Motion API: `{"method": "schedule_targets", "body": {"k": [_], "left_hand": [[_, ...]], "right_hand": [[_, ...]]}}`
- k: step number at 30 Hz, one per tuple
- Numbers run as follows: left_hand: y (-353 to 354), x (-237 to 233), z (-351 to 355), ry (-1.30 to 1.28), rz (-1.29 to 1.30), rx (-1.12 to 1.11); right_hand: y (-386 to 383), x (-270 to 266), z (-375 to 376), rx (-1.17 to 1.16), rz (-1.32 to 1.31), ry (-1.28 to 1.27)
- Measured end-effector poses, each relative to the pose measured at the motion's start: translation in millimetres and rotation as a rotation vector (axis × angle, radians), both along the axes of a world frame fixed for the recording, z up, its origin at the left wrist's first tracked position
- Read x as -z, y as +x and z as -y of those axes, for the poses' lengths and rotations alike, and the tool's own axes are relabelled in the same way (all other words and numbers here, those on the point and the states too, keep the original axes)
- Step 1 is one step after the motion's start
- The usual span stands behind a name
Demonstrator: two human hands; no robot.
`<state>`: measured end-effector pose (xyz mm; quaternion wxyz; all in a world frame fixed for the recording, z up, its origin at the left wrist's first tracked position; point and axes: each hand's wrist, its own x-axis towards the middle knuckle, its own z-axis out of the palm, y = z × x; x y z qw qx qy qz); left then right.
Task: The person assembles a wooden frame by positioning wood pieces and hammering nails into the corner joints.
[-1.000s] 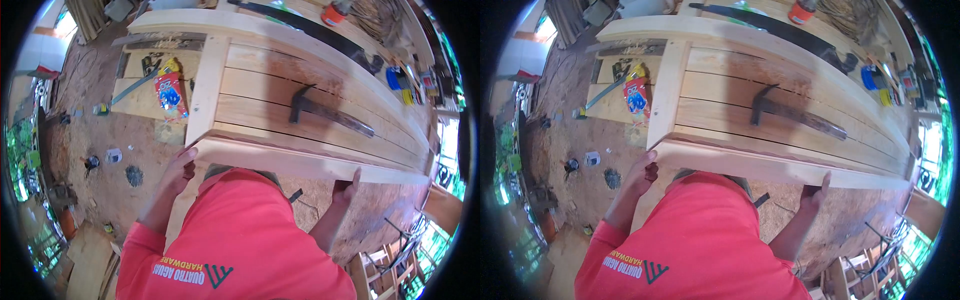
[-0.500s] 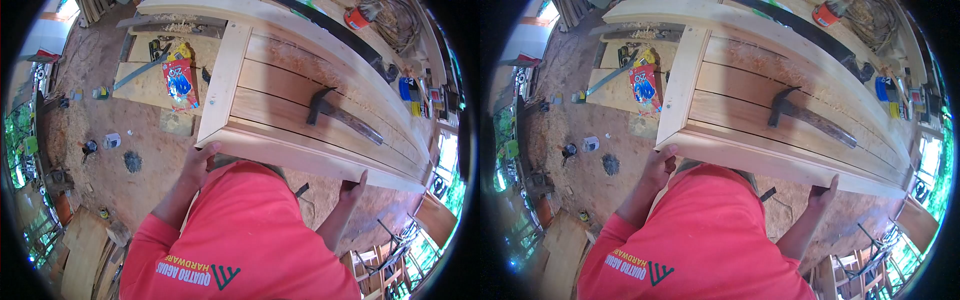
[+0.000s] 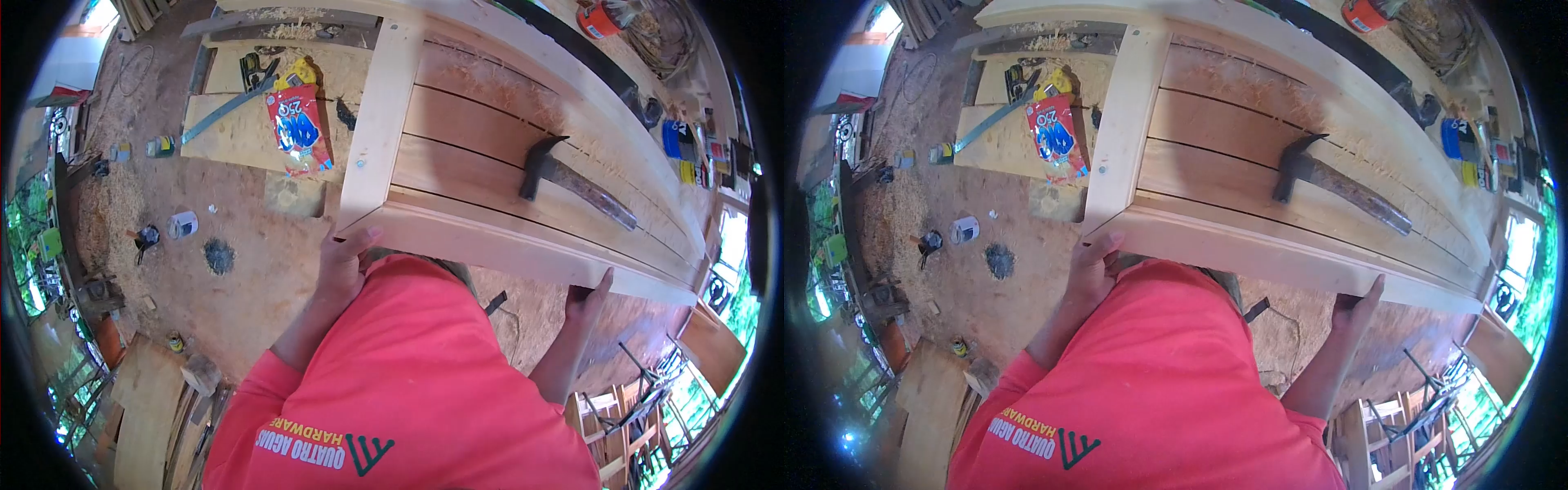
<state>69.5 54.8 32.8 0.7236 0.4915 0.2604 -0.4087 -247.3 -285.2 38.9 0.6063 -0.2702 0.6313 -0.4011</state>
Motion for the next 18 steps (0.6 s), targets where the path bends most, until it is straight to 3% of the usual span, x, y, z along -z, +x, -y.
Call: {"method": "schedule_targets", "body": {"k": [4, 6, 9, 12, 15, 17, 18], "left_hand": [[5, 0, -8, -0.01, 0.048, 0.095], [9, -2, -9, 0.005, 0.06, 0.138], [18, -20, -1, 0.023, 0.041, 0.189], [30, -22, -11, -0.024, 0.089, 0.357], [55, 4, -57, 0.098, 0.325, 0.608], [95, 17, -94, 0.321, 0.576, 0.747], [116, 2, -87, 0.32, 0.701, 0.67]], "right_hand": [[3, 14, -31, -0.193, 0.123, 0.151], [17, 30, -77, -0.273, 0.354, 0.269], [90, 15, -149, -0.324, 0.264, 0.275], [138, -6, -168, -0.325, 0.15, 0.173], [142, -6, -167, -0.34, 0.125, 0.147], [139, 2, -167, -0.337, 0.113, 0.123], [142, 3, -169, -0.33, 0.107, 0.11]]}}
